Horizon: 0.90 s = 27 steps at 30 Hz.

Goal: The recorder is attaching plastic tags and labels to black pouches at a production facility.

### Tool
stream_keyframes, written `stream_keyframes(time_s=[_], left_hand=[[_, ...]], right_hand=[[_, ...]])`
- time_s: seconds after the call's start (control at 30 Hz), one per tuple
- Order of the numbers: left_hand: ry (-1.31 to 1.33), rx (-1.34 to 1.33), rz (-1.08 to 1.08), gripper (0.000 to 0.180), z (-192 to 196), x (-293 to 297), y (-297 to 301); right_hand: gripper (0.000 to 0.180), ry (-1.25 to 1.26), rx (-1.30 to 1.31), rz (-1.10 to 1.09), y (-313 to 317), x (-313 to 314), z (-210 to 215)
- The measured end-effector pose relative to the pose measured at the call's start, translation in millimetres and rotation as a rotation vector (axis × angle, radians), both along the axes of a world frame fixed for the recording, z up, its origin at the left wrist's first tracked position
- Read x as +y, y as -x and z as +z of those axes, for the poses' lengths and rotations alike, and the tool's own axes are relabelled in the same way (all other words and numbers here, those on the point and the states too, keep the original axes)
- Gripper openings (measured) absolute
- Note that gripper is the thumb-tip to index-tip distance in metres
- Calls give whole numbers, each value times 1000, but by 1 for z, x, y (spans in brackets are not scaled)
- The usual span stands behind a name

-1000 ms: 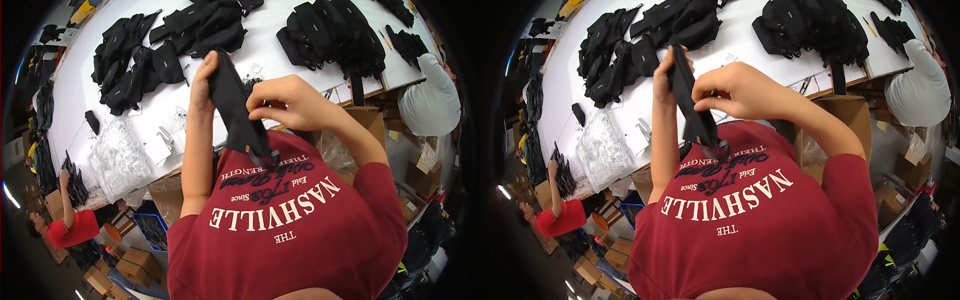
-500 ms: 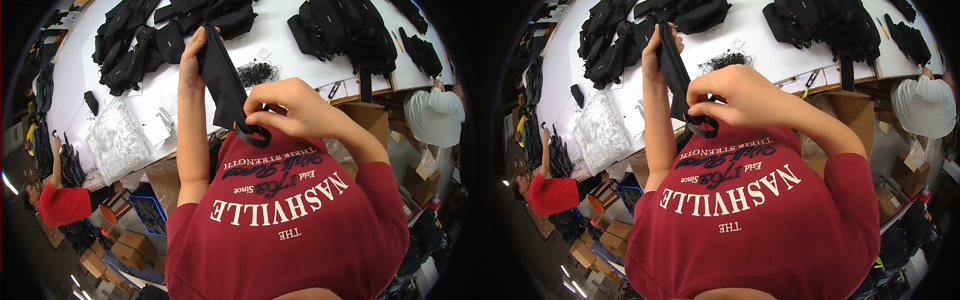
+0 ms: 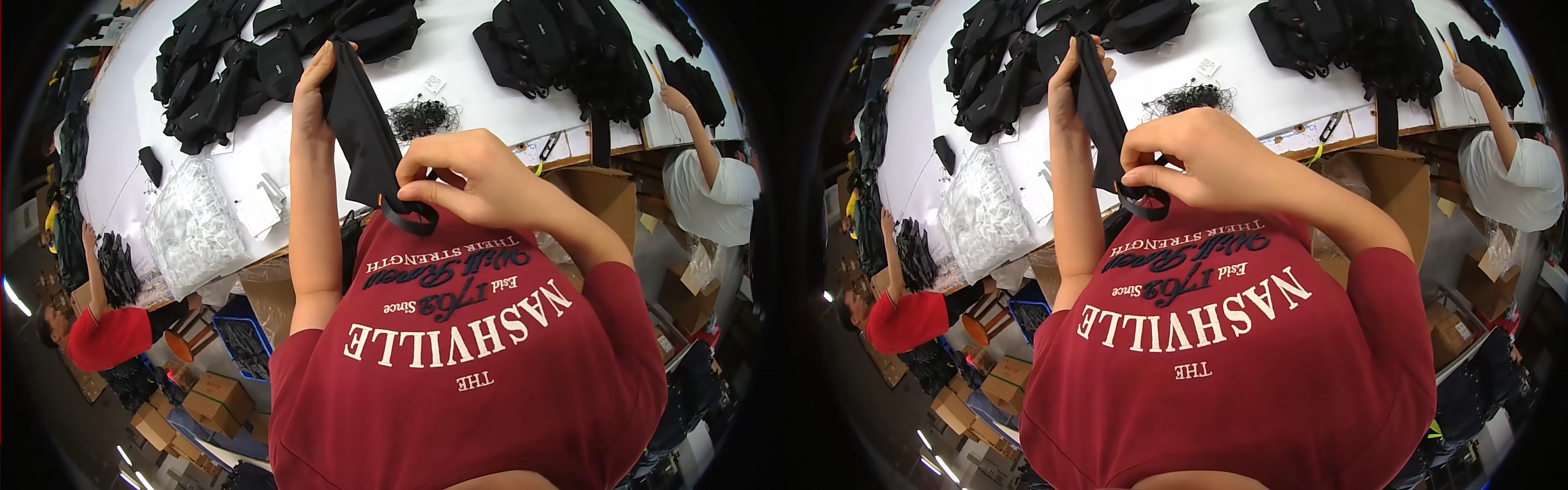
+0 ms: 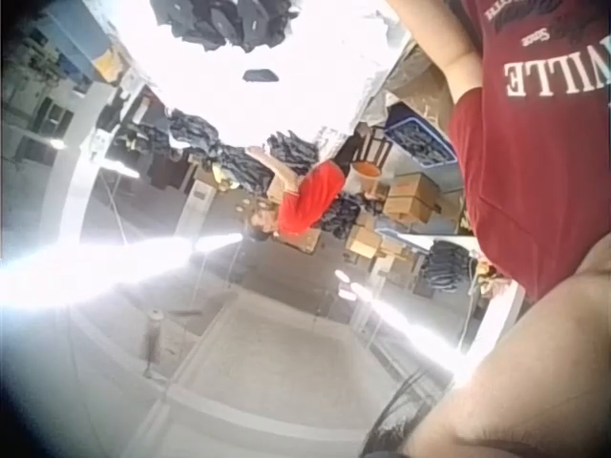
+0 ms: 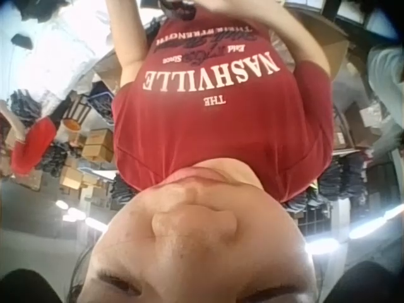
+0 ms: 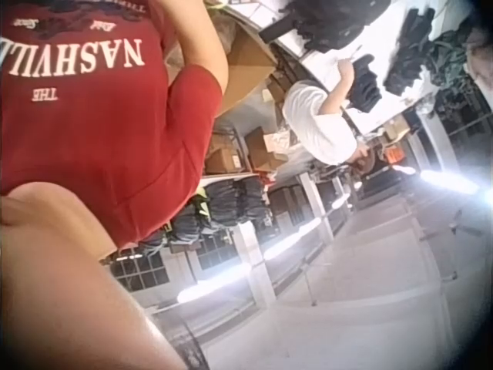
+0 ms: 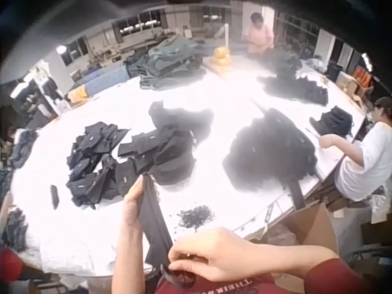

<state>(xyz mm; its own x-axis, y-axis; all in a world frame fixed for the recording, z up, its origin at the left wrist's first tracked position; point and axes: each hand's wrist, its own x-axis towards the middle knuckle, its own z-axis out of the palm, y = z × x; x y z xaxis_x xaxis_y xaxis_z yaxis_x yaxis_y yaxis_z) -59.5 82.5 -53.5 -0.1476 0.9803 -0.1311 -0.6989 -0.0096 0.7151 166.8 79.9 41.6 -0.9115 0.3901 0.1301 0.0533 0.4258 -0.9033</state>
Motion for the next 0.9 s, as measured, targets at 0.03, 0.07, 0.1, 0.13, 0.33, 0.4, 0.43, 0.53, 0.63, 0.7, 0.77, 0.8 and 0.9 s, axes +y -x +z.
stream_keyframes(time_s=[0.03,0.07,0.1,0.13,0.33,0.4,0.43,0.53,0.63,0.7,0.77,0.8,0.9], left_hand=[[53,25,58,30,3,-1,-3],[50,28,59,30,5,-2,-2],[126,17,130,29,8,-5,0],[202,4,203,28,9,-7,0],[139,-116,83,45,12,-54,-8],[74,259,109,61,20,-77,-14],[-195,662,48,76,14,-86,-10],[-70,1473,211,44,21,-95,-14],[91,960,174,25,21,-104,-24],[182,840,158,18,20,-105,-30],[215,814,92,40,21,-105,-37],[209,805,87,50,25,-106,-43],[45,841,190,48,22,-106,-55]], right_hand=[[13,-32,7,-27,0,2,-2],[16,-65,14,-54,0,5,-4],[17,-181,61,-136,0,11,-8],[18,-298,107,-217,0,17,-11],[25,809,-92,-291,-21,30,-52],[28,1243,-34,-367,-30,34,-52],[28,1242,-32,-363,-38,37,-66],[34,1680,223,128,-55,37,-101],[42,760,-219,-295,-37,28,-79],[45,763,-46,-285,-38,29,-76],[50,763,223,-272,-40,26,-69],[49,688,178,-268,-40,24,-61],[31,583,207,-353,-37,30,-63]])
